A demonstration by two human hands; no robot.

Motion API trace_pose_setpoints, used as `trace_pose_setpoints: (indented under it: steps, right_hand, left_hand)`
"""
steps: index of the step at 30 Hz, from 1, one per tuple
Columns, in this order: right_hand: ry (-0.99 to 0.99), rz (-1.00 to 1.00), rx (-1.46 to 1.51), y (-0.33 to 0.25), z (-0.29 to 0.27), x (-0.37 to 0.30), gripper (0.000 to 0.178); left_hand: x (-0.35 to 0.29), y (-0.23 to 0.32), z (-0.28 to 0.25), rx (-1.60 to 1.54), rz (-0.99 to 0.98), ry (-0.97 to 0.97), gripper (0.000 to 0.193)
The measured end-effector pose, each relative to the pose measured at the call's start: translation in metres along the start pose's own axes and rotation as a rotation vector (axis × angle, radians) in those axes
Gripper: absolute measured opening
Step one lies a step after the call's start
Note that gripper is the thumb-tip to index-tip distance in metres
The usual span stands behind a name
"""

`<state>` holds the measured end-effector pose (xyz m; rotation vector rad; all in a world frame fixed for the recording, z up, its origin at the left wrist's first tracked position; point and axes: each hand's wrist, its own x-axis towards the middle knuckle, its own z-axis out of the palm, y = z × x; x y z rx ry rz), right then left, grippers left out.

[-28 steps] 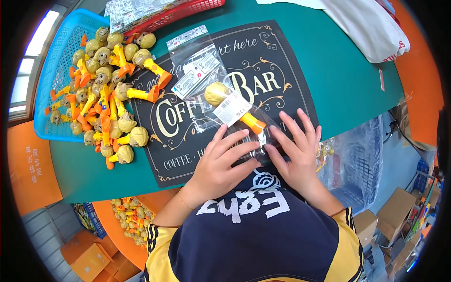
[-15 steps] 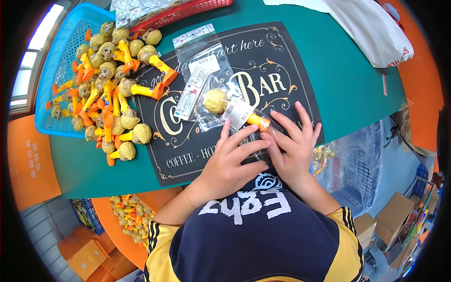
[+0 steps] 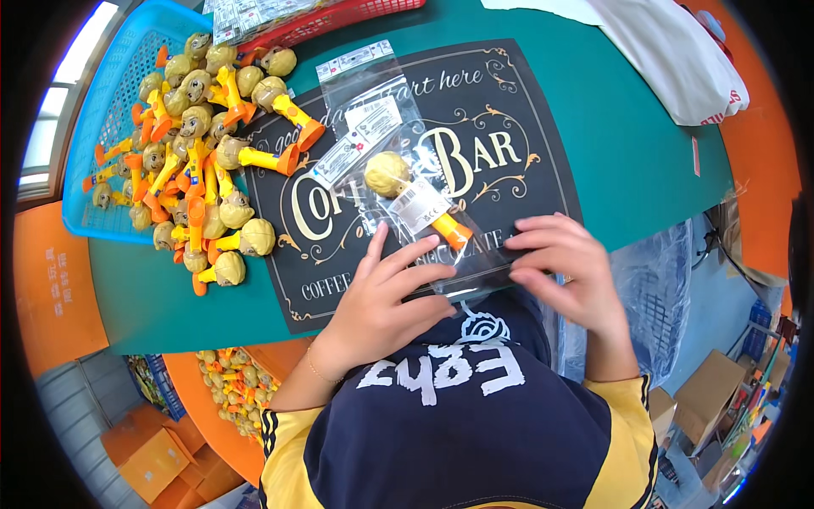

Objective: Packing toy figures and accessories into plastic bags.

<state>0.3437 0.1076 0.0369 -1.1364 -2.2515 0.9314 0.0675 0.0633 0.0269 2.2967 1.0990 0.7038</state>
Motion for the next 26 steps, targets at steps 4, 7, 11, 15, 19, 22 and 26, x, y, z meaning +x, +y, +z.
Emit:
trace_pose_setpoints:
  steps: [4,7,11,15,19,22,26]
  right_hand:
    - [0.071,-0.234,-0.09,0.002,-0.007,0.019,0.033]
    - [-0.02,-0.317,-0.19,-0.006,0.007,0.029,0.05]
    - [-0.002,-0.395,-0.193,-0.005,0.028,0.033,0.049]
    - [0.049,-0.51,-0.341,-0.007,0.038,0.038,0.039]
    - [0.057,-0.542,-0.391,-0.004,0.04,0.034,0.03]
    - [0.032,-0.546,-0.414,-0.002,0.039,0.031,0.023]
    - [0.021,-0.529,-0.429,-0.002,0.04,0.03,0.023]
  left_hand:
    - [-0.01,-0.002,-0.007,-0.014,-0.024,0.05,0.018]
    - [-0.016,-0.004,-0.009,-0.034,-0.026,0.094,0.019]
    - [-0.023,-0.01,-0.016,-0.028,-0.024,0.1,0.02]
    - [-0.03,-0.016,-0.019,-0.022,-0.032,0.102,0.021]
    - [-0.031,-0.016,-0.017,0.015,-0.038,0.101,0.026]
    - [-0.026,-0.014,-0.018,0.064,-0.02,0.116,0.036]
    - [-0.023,-0.015,-0.019,0.1,-0.018,0.061,0.046]
